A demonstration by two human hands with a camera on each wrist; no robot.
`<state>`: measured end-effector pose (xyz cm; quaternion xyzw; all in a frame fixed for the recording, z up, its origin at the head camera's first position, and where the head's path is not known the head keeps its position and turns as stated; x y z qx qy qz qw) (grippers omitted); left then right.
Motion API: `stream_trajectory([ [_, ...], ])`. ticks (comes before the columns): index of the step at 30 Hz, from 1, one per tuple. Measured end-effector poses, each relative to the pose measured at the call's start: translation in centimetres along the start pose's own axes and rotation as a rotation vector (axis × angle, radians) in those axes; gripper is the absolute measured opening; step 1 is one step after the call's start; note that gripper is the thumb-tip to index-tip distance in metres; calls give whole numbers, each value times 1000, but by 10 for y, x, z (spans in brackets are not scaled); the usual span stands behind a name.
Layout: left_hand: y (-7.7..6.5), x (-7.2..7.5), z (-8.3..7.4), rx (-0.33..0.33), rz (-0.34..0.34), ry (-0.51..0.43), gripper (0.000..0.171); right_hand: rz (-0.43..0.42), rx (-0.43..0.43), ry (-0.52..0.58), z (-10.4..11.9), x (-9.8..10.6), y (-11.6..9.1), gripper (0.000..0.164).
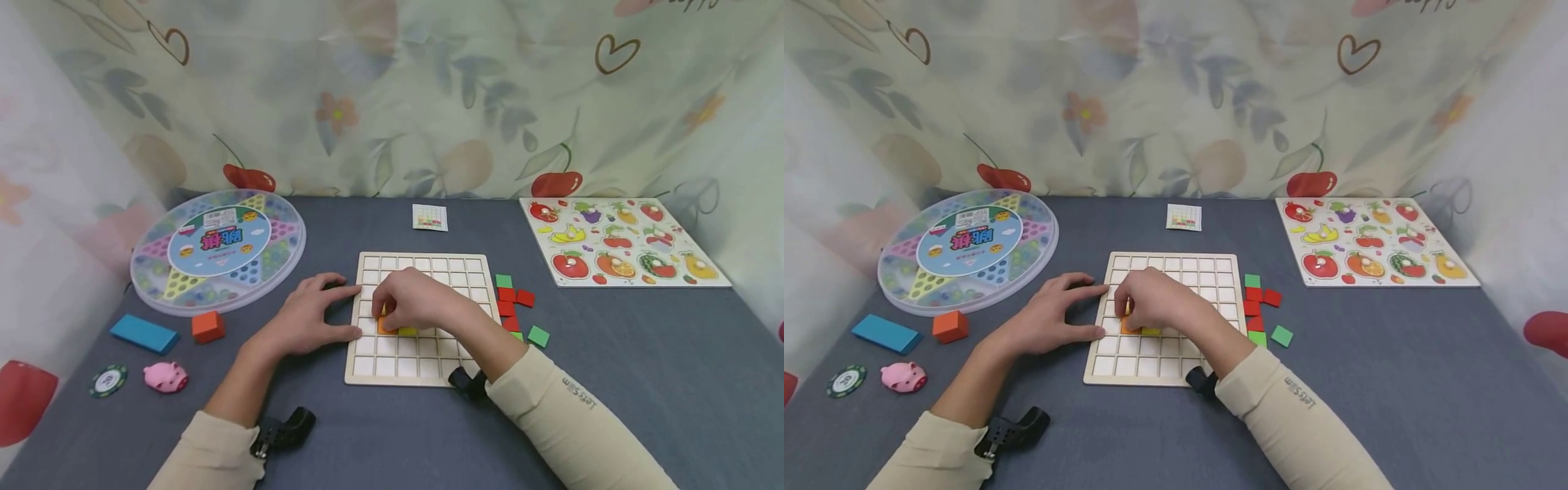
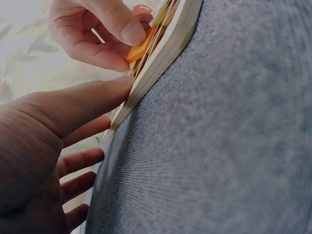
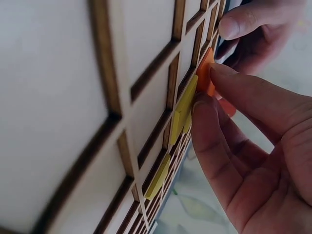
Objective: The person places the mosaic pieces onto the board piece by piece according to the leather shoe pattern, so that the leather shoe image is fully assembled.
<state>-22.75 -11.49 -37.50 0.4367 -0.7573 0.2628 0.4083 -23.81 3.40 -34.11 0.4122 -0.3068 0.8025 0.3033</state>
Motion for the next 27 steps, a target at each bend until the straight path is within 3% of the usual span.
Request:
stream_trajectory([
  [15,1,-1,1,15,5,0,71,-1,33,1,3,0,-4,12],
  [27,1,-1,1,26,11,5,73,-22,11,153,-17,16,-27,14],
])
Point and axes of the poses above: each hand's wrist, its own y-axis towards the middle knuckle, its own x-axis out of the back of the hand, z = x × y, the point moved 7 cm from there along y, towards the middle knuckle, and after that the axes turned 3 degrees about -x, right-handed, at the moved point
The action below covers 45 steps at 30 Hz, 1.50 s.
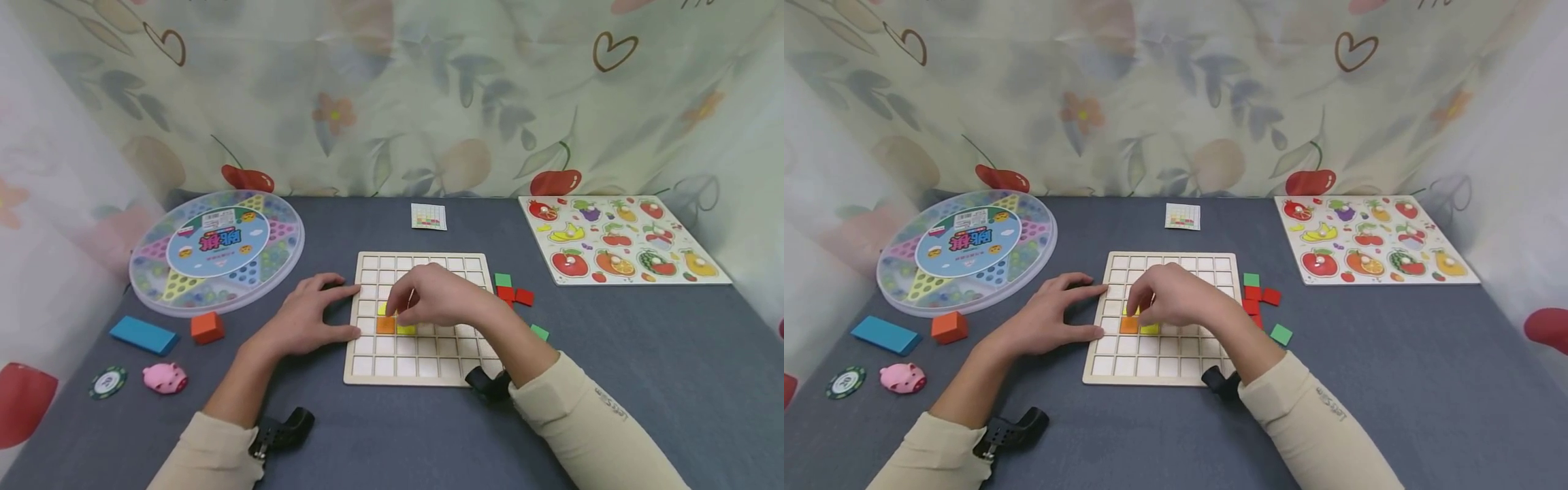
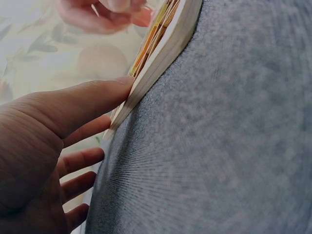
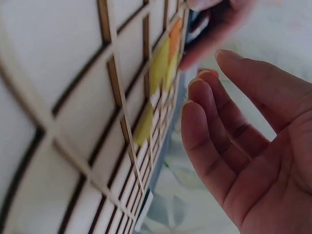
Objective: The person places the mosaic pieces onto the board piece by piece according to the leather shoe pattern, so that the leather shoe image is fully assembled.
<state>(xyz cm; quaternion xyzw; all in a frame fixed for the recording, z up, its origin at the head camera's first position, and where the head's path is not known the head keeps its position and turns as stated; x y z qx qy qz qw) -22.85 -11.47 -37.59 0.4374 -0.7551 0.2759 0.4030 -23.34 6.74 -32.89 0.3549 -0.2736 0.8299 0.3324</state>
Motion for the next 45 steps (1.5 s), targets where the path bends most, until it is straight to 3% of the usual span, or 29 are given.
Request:
stream_trajectory([
  [11,-2,0,1,0,-6,-4,74,-94,-70,44,-28,25,-43,15],
  [22,-3,-2,1,-1,-12,-11,74,-106,-172,65,-67,41,-97,16],
  [29,-3,0,1,-4,-14,4,74,-125,-290,64,-100,45,-126,21],
  [37,-1,0,2,-7,-10,9,74,-164,-317,-52,-130,43,-140,27],
  [45,0,-2,1,-2,-5,5,74,-154,-376,-111,-139,36,-139,26],
])
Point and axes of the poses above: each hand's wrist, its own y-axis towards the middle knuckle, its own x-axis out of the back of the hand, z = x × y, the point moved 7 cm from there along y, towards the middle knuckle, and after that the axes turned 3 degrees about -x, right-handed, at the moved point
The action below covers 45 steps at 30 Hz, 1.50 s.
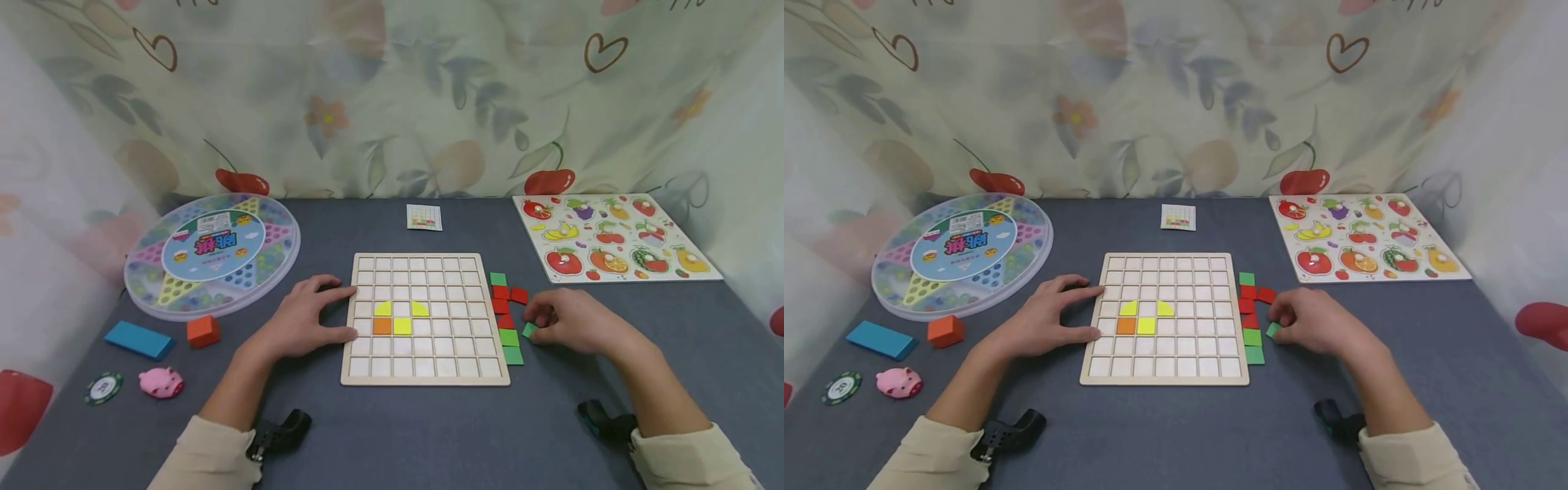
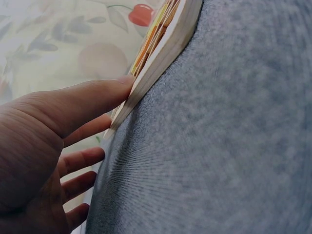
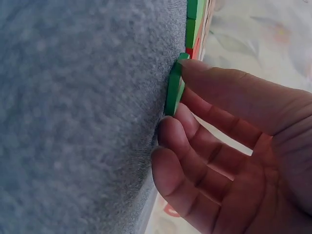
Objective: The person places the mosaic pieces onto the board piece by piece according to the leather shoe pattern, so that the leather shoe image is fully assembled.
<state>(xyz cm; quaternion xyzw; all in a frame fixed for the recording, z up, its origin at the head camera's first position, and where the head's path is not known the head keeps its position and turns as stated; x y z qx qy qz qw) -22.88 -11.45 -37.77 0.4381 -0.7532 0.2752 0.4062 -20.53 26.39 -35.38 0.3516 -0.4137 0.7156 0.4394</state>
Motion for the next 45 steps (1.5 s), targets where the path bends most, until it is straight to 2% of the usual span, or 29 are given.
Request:
stream_trajectory([
  [5,0,0,0,10,2,-1,74,7,-2,4,3,-1,2,23],
  [12,0,0,-1,12,6,-9,75,32,-23,163,11,7,3,18],
  [17,0,0,1,15,3,-1,74,29,43,253,33,16,9,19],
  [23,0,1,1,7,-3,-3,74,22,108,252,69,18,23,16],
  [30,0,0,2,5,1,-5,74,143,195,321,112,-8,38,9],
  [34,0,0,1,3,8,-4,74,180,250,350,138,-19,45,7],
  [39,0,1,0,-4,2,0,73,220,319,302,168,-36,58,12],
  [45,-1,3,0,-26,-16,1,72,233,354,244,187,-54,70,13],
])
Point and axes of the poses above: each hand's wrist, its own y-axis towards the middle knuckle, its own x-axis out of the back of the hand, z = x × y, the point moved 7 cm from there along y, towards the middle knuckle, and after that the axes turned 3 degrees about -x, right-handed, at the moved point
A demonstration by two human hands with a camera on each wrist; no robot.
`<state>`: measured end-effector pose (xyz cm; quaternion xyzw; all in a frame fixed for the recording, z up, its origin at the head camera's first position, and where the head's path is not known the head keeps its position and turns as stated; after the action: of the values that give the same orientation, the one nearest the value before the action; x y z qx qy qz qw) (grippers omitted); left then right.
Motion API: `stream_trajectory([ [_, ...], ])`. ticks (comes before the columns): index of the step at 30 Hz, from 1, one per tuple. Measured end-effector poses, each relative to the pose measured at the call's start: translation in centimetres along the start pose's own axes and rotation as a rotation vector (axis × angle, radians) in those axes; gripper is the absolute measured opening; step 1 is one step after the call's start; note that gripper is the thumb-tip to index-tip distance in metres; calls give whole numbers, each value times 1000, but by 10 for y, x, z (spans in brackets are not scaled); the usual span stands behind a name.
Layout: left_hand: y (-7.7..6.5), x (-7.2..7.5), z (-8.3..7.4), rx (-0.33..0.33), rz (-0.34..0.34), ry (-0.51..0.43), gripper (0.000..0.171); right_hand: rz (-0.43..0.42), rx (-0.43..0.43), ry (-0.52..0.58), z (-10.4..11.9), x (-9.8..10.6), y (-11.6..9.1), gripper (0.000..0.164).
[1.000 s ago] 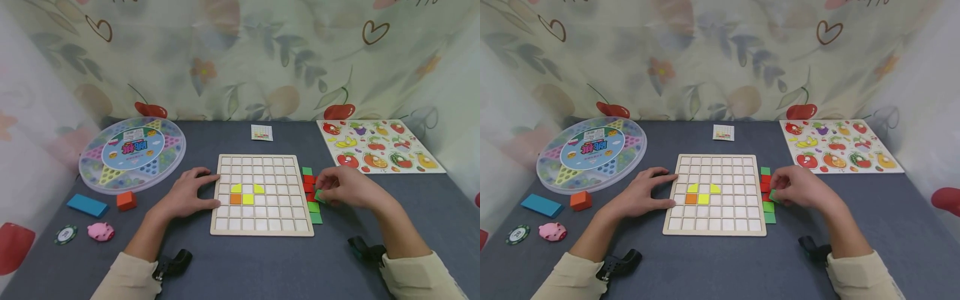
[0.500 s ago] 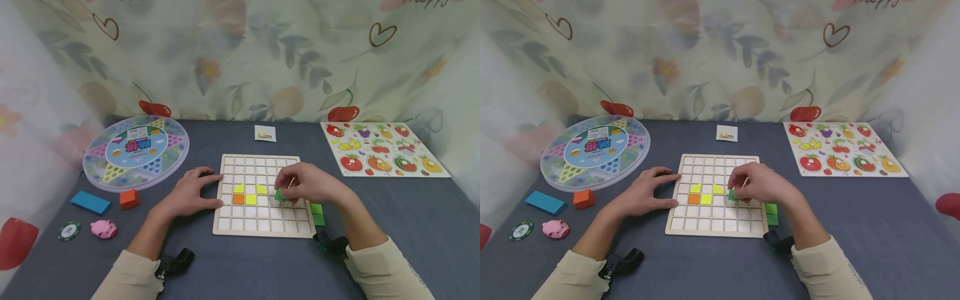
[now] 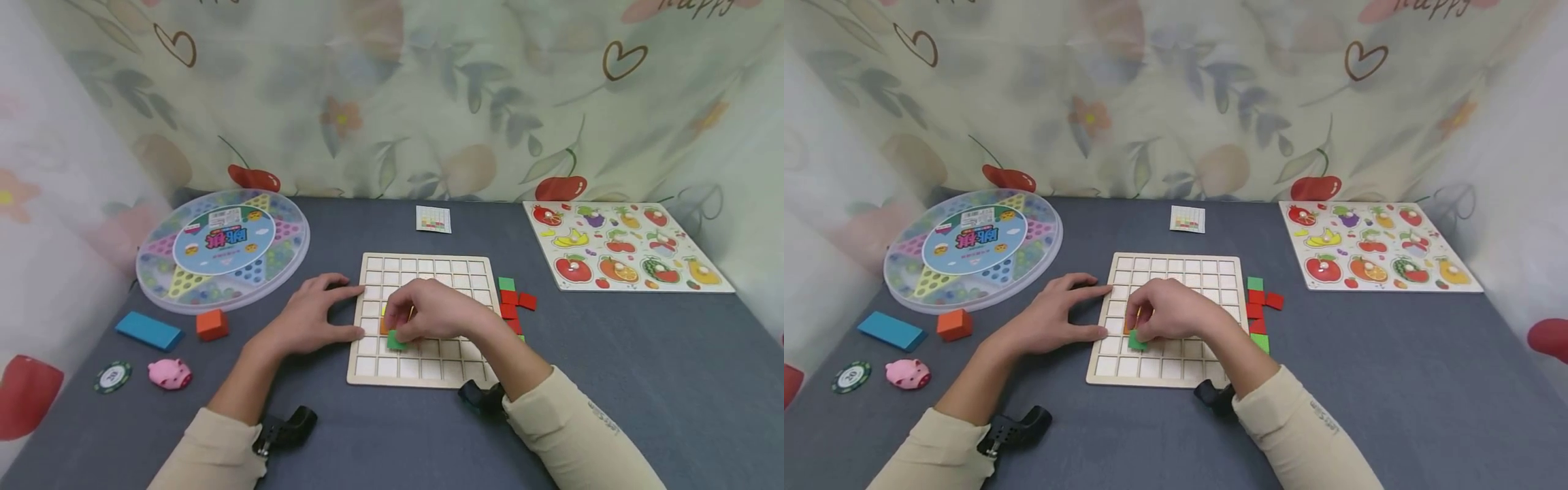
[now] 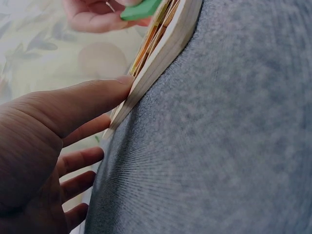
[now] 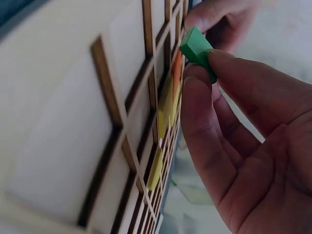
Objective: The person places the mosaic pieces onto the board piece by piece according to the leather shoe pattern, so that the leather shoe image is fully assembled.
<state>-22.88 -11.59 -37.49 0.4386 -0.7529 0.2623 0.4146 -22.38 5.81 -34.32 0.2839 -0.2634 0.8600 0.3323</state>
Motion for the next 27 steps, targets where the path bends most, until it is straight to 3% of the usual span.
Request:
stream_trajectory([
  [10,-1,3,2,11,-9,4,71,13,1,-89,18,-9,9,14],
  [27,0,0,-1,-2,-4,9,70,-87,-26,-318,24,-18,2,16],
])
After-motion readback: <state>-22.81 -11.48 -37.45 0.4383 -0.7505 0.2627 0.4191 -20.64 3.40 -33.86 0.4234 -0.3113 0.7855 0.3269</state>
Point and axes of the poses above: each hand's wrist, its own y-axis towards the middle knuckle, its own x-axis out of the back of the hand, z = x × y, the point moved 7 cm from there along y, towards the middle knuckle, and after that the axes turned 3 degrees about -x, right-handed, at the moved point
